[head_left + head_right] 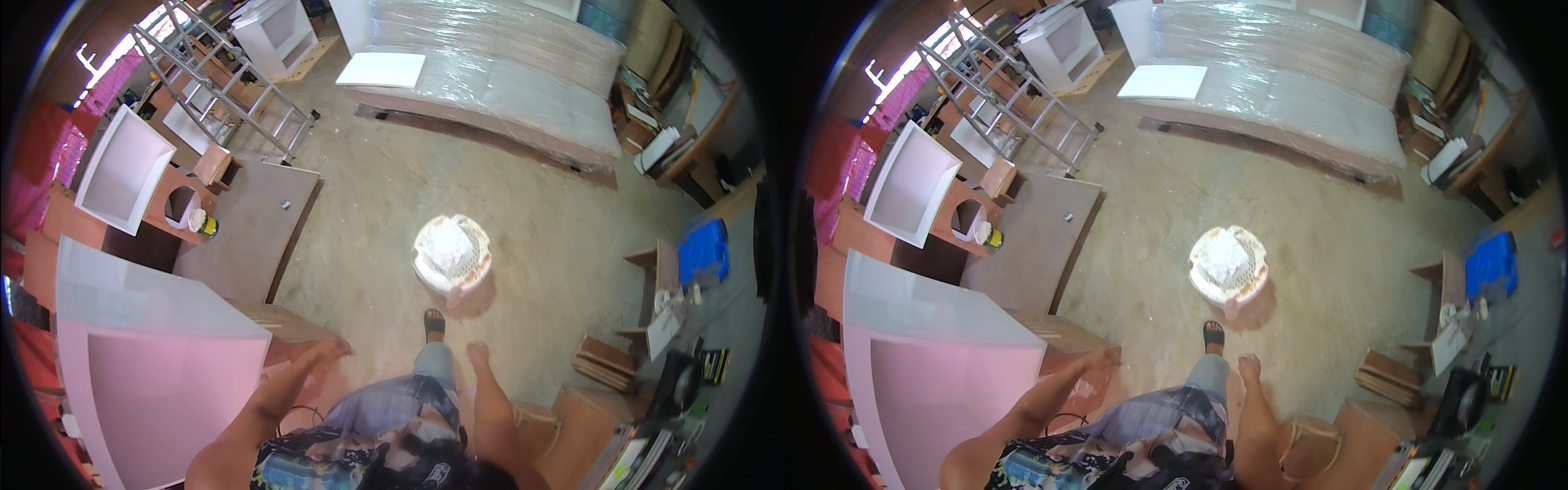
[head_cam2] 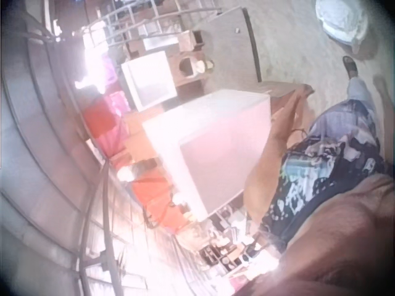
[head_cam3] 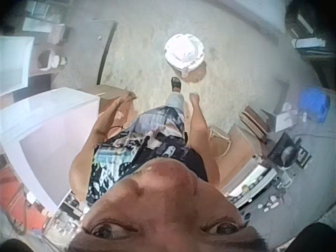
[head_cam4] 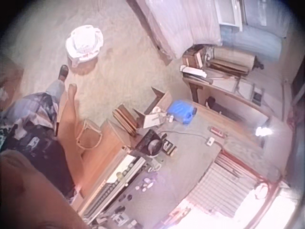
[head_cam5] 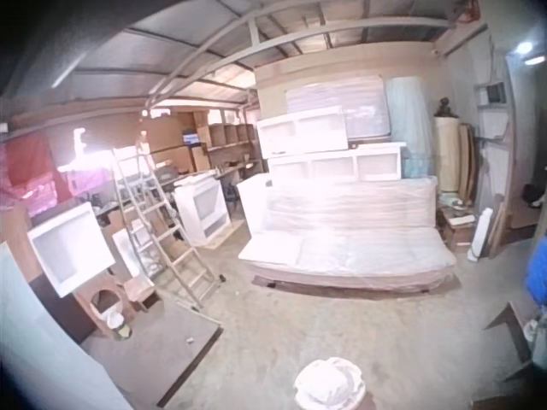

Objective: The person sands the edges of a white cabinet door with sandpaper, then wipes the surface with a cloth. The person moves between the cabinet and a workbench to retrieve materials and continue the finishing process.

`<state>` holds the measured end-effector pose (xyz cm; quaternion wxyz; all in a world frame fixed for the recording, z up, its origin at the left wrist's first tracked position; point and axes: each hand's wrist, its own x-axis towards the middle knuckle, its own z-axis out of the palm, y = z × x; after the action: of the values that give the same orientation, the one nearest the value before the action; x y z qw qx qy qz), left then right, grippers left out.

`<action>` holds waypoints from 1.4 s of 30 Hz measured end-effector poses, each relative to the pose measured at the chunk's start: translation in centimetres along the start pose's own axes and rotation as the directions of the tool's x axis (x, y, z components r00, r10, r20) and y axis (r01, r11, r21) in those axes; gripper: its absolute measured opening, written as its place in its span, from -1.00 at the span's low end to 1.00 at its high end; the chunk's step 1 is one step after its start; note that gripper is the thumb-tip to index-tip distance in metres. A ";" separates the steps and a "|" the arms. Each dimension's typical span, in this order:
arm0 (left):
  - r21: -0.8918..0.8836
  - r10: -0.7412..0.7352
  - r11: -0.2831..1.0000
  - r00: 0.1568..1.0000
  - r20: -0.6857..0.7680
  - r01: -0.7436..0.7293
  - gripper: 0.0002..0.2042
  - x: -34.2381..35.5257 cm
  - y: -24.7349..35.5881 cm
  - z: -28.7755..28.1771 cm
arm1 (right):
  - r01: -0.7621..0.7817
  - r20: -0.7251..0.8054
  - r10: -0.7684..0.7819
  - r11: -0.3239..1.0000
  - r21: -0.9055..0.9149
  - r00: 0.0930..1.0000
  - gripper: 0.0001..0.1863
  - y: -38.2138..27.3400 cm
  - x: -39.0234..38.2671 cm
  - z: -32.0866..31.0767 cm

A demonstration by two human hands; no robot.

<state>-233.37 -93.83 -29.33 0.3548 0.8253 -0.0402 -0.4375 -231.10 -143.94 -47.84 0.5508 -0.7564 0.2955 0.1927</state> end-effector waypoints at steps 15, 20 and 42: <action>-0.301 -0.562 0.825 0.752 -0.346 0.478 -0.62 3.3 -2.9 -20.7 | -0.506 -0.371 0.452 0.860 -0.058 0.811 0.19 -24.4 25.7 20.9; -0.515 -0.677 0.698 0.693 -0.247 0.498 -0.53 4.3 -19.0 -24.8 | -0.487 -0.329 0.497 0.865 0.118 0.803 -0.08 -22.9 26.8 20.9; -0.936 -0.189 0.120 0.918 -0.348 -0.330 -0.51 28.2 -1.6 -84.9 | 0.612 0.583 -0.645 0.735 0.294 0.495 -0.32 -88.9 26.0 64.5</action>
<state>-152.72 -56.54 -18.83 0.8313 0.4453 0.2898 -0.1634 -150.81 -69.54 -20.51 0.6667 -0.6810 -0.2062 0.2219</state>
